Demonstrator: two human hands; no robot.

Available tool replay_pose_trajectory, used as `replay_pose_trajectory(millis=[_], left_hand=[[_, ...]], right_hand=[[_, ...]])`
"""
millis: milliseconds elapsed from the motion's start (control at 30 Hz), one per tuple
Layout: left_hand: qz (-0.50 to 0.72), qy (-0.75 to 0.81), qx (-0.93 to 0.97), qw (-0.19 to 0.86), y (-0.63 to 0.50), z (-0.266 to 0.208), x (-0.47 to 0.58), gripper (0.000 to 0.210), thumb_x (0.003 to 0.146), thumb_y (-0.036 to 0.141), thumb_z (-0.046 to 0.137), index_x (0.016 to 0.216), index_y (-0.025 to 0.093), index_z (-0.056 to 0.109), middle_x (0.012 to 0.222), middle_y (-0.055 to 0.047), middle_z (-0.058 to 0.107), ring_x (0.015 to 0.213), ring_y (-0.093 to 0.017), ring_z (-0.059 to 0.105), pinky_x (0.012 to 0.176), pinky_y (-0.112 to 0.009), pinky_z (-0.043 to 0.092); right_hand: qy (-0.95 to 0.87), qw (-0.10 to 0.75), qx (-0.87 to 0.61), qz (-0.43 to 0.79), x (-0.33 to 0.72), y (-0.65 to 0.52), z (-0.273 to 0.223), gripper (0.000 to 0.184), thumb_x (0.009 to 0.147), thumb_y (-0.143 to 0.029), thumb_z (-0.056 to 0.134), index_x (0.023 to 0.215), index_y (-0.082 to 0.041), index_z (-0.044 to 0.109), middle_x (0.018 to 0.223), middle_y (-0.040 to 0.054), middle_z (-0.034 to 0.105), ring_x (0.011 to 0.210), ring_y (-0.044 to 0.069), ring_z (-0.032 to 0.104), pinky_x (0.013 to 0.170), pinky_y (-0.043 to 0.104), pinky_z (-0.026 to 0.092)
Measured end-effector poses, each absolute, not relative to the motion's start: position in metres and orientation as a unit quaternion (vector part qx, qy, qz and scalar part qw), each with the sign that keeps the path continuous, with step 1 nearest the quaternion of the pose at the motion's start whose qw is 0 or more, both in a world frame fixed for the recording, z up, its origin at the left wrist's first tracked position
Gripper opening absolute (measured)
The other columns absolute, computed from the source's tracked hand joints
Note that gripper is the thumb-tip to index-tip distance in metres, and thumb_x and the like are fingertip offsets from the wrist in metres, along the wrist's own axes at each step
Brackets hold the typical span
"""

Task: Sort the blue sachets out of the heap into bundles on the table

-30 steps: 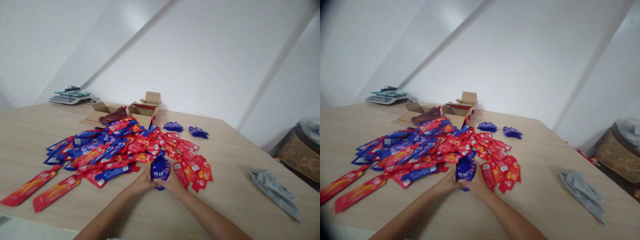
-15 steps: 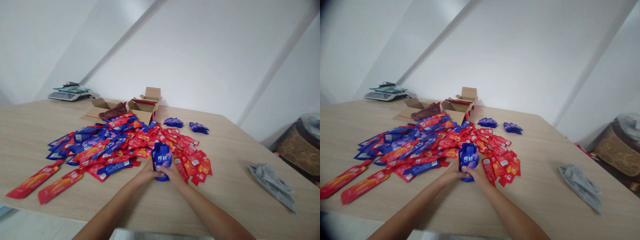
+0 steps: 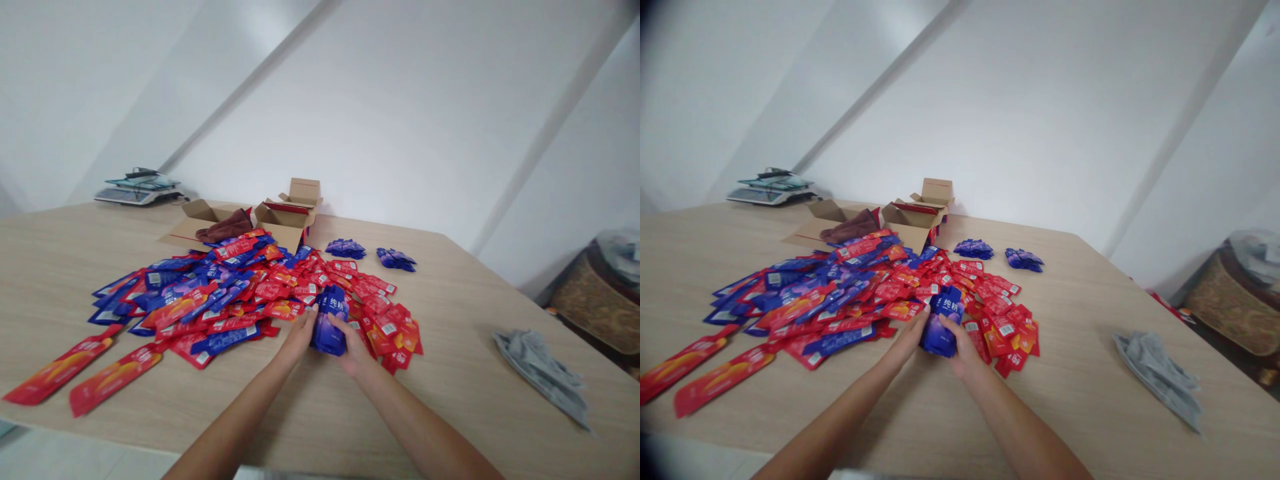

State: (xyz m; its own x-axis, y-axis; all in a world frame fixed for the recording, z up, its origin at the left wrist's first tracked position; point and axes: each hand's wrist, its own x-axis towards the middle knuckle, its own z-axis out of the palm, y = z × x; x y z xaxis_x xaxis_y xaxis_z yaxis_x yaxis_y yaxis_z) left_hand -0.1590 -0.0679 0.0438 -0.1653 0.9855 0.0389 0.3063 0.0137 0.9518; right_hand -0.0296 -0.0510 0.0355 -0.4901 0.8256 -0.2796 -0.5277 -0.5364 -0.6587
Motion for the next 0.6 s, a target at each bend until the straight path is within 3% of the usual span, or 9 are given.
replay_pose_trajectory(millis=[167, 433, 600], left_hand=[[0.414, 0.661, 0.553, 0.292, -0.070, 0.060, -0.156, 0.060, 0.082, 0.061, 0.034, 0.107, 0.014, 0.062, 0.116, -0.013, 0.062, 0.122, -0.028, 0.044, 0.107, -0.041, 0.025], [0.464, 0.615, 0.518, 0.373, -0.080, 0.075, -0.143, 0.060, 0.083, 0.060, 0.037, 0.116, 0.014, 0.057, 0.123, -0.012, 0.058, 0.121, -0.026, 0.047, 0.104, -0.038, 0.032], [0.473, 0.577, 0.524, 0.411, -0.074, 0.077, -0.142, 0.063, 0.081, 0.063, 0.041, 0.119, 0.016, 0.056, 0.123, -0.010, 0.059, 0.118, -0.026, 0.051, 0.102, -0.039, 0.035]], right_hand=[[-0.271, 0.376, -0.313, 0.829, -0.024, -0.054, 0.041, 0.037, 0.071, -0.040, 0.067, 0.099, -0.017, 0.062, 0.085, 0.0032, 0.072, 0.081, 0.021, 0.068, 0.078, 0.038, 0.052], [-0.251, 0.362, -0.290, 0.850, -0.016, -0.061, 0.045, 0.029, 0.074, -0.037, 0.065, 0.095, -0.017, 0.064, 0.085, 0.0039, 0.072, 0.084, 0.021, 0.067, 0.082, 0.040, 0.051], [-0.232, 0.341, -0.255, 0.875, -0.008, -0.064, 0.049, 0.038, 0.077, -0.043, 0.061, 0.104, -0.017, 0.061, 0.097, 0.0080, 0.071, 0.094, 0.024, 0.065, 0.084, 0.047, 0.048]])
